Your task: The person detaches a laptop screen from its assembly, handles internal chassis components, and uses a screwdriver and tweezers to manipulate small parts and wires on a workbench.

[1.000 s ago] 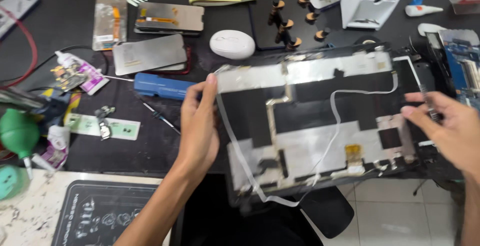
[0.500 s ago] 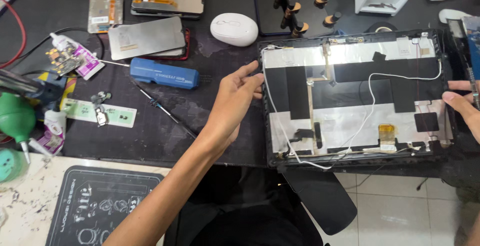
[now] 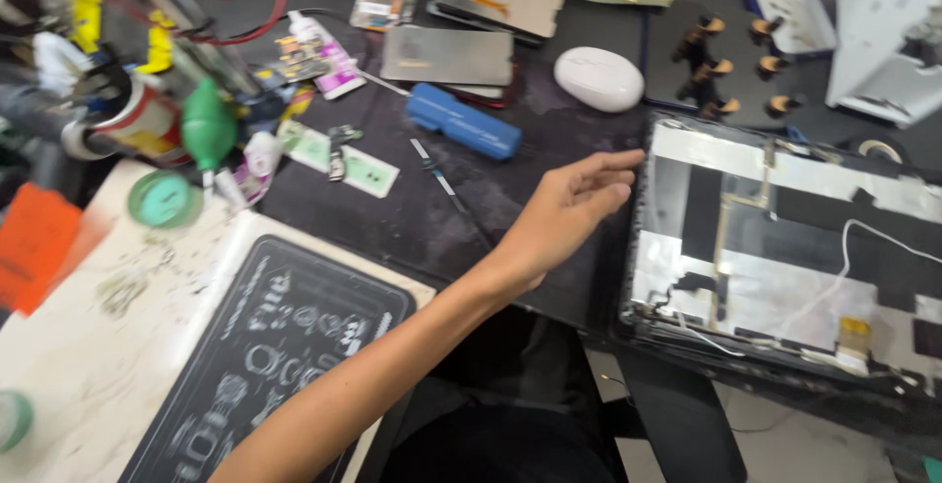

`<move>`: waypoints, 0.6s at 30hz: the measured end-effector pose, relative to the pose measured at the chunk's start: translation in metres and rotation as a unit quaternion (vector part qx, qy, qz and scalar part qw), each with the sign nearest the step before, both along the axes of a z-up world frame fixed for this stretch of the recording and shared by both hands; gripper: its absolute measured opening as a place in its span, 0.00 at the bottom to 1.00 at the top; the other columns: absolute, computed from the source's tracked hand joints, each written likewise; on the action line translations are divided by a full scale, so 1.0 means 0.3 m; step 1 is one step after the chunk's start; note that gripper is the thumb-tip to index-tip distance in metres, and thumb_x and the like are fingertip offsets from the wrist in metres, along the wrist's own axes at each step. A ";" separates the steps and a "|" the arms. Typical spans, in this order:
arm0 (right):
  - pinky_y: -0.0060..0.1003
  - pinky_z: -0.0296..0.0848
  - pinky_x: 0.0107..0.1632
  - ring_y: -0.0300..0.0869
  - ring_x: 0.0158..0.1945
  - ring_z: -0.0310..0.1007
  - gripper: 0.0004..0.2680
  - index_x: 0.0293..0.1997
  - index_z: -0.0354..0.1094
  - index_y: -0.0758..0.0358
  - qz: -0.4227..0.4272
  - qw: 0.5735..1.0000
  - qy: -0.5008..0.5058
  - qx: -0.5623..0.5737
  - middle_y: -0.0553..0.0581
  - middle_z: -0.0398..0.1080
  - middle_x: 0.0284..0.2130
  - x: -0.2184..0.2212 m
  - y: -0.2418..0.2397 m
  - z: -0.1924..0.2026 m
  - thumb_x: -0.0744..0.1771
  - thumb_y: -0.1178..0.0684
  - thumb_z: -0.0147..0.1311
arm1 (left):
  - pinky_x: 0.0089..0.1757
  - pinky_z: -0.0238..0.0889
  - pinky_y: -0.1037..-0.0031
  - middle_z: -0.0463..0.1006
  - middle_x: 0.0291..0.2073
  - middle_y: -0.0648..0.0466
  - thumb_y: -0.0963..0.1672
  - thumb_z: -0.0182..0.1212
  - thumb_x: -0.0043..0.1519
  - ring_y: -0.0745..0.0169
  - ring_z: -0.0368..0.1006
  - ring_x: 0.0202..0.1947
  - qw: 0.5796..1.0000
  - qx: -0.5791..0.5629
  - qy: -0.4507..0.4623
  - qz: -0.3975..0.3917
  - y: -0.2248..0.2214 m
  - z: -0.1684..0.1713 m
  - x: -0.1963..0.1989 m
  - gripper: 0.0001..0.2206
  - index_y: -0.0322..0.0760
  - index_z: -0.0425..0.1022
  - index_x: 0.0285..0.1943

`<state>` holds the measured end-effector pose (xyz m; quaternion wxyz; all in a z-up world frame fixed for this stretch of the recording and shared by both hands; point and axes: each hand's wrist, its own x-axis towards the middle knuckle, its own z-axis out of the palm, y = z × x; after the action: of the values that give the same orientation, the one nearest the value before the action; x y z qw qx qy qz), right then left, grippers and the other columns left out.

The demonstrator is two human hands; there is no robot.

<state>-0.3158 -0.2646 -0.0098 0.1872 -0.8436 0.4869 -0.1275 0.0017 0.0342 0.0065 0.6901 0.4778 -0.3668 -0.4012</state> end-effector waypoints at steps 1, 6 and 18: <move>0.38 0.77 0.41 0.42 0.37 0.75 0.09 0.56 0.76 0.61 0.012 1.000 0.025 -0.001 0.57 0.71 0.38 0.038 0.029 0.022 0.71 0.52 0.57 | 0.59 0.65 0.71 0.78 0.56 0.45 0.41 0.56 0.69 0.59 0.73 0.60 1.000 -0.001 -0.021 0.006 0.040 0.010 0.007 0.19 0.30 0.69 0.70; 0.38 0.77 0.43 0.43 0.38 0.75 0.10 0.55 0.78 0.59 0.154 0.983 0.096 0.013 0.57 0.70 0.41 0.252 0.316 0.213 0.69 0.53 0.57 | 0.57 0.68 0.71 0.81 0.55 0.44 0.44 0.55 0.71 0.59 0.77 0.58 0.994 0.011 -0.103 0.029 0.286 0.044 0.036 0.15 0.30 0.74 0.63; 0.32 0.77 0.42 0.37 0.36 0.81 0.11 0.48 0.72 0.65 0.526 0.811 -0.059 0.249 0.52 0.80 0.33 1.003 1.045 0.354 0.65 0.51 0.59 | 0.44 0.72 0.74 0.81 0.40 0.51 0.45 0.53 0.72 0.67 0.78 0.39 0.995 0.069 -0.062 0.044 0.682 -0.046 0.160 0.13 0.26 0.73 0.55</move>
<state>-0.0150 0.0489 0.0963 0.4577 -0.8862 -0.0280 0.0663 0.0497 0.2388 -0.0073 0.6485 0.5640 -0.3583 -0.3647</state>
